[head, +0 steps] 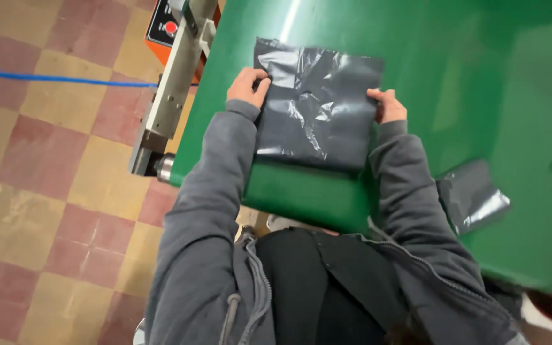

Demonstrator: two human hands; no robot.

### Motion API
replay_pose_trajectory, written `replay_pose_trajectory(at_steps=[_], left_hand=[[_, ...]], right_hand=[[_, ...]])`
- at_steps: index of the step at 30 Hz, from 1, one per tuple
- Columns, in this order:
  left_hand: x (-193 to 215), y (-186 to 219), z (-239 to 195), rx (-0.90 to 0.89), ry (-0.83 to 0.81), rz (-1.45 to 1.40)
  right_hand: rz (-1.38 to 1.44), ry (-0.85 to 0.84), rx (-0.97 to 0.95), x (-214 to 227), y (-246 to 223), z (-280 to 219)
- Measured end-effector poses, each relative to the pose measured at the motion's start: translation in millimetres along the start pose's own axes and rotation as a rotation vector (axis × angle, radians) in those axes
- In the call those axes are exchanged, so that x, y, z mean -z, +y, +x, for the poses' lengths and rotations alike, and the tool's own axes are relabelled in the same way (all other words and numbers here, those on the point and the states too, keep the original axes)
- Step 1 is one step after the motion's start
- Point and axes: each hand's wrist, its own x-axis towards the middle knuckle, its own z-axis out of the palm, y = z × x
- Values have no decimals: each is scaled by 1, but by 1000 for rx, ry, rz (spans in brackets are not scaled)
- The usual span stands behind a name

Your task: Folding plastic bags coming from a conveyor belt and placing them into a storage basket.

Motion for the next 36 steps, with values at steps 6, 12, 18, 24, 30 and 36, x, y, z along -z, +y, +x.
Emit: replay_pose_trajectory(at_steps=[6, 12, 18, 24, 30, 36], left_hand=[[-16, -40, 31, -211, -48, 741], [-20, -26, 23, -189, -93, 873], [-55, 19, 11, -174, -151, 1161], [-72, -117, 1, 662, -458, -283], [-4, -88, -19, 1042, -272, -1063], [25, -105, -58, 604, -151, -554]], right_hand=[[-552, 66, 77, -9, 1, 56], [-884, -35, 447, -25, -22, 116], [-1344, -311, -15, -50, -28, 145], [-1119, -90, 247, -88, -77, 34], [-1018, -104, 790, -95, -74, -125], [-1223, -13, 835, -90, -22, -165]])
